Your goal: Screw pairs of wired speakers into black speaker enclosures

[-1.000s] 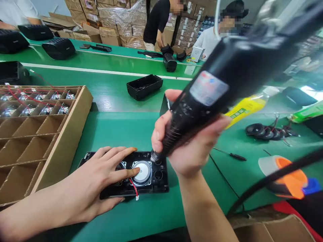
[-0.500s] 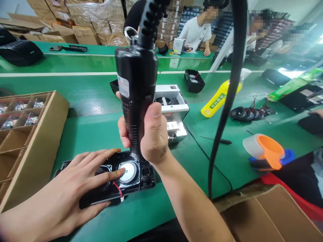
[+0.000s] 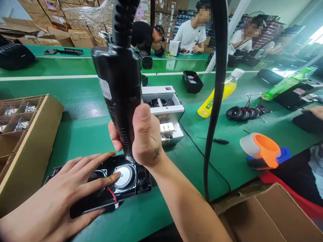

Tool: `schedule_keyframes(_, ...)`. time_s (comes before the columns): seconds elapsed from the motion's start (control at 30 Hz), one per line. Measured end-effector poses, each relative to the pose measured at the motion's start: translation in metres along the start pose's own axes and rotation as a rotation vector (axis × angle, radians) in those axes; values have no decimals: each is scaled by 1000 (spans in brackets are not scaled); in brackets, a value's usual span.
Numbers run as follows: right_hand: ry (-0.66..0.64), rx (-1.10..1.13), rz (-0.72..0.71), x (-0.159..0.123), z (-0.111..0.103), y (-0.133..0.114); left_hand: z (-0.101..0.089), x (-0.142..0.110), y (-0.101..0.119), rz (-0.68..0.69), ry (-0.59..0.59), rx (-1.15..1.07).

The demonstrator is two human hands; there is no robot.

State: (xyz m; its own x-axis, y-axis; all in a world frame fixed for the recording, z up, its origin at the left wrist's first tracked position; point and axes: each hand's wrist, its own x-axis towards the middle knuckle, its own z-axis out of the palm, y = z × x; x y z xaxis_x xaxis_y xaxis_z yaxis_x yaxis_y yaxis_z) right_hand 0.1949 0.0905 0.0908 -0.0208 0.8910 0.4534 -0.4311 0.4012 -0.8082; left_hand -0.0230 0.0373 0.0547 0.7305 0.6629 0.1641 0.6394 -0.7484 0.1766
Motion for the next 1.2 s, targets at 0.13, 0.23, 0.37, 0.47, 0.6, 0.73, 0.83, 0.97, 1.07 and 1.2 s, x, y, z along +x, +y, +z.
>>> schedule_keyframes(0.13, -2, 12, -1, 1, -2, 0, -4, -6, -3, -12, -39, -46)
schedule_keyframes(0.23, -29, 53, -5, 0, -6, -1, -9, 0, -4, -69, -46, -137)
schedule_keyframes(0.37, -57, 100, -24, 0, -10, -3, -9, 21, 3, -113, -52, -118)
schedule_keyframes(0.47, -26, 132, -23, 1, -10, -2, -3, 34, 11, -152, -80, -84)
schedule_keyframes(0.6, -49, 151, -67, 3, -10, 2, 5, 39, 13, -198, -114, -96)
schedule_keyframes(0.73, -69, 147, -85, 3, -11, 2, 9, 38, 10, -183, -69, -116)
schedule_keyframes(0.83, -46, 144, -29, 2, -11, 0, 10, 37, 11, -196, -53, -117)
schedule_keyframes(0.97, -60, 152, -30, 2, -11, -2, 10, 37, 14, -197, -22, -119)
schedule_keyframes(1.07, -61, 158, -42, 2, -11, -1, 11, 37, 14, -191, 4, -117)
schedule_keyframes(1.2, -74, 168, -58, 4, -12, 5, 11, 37, 13, -182, 4, -111)
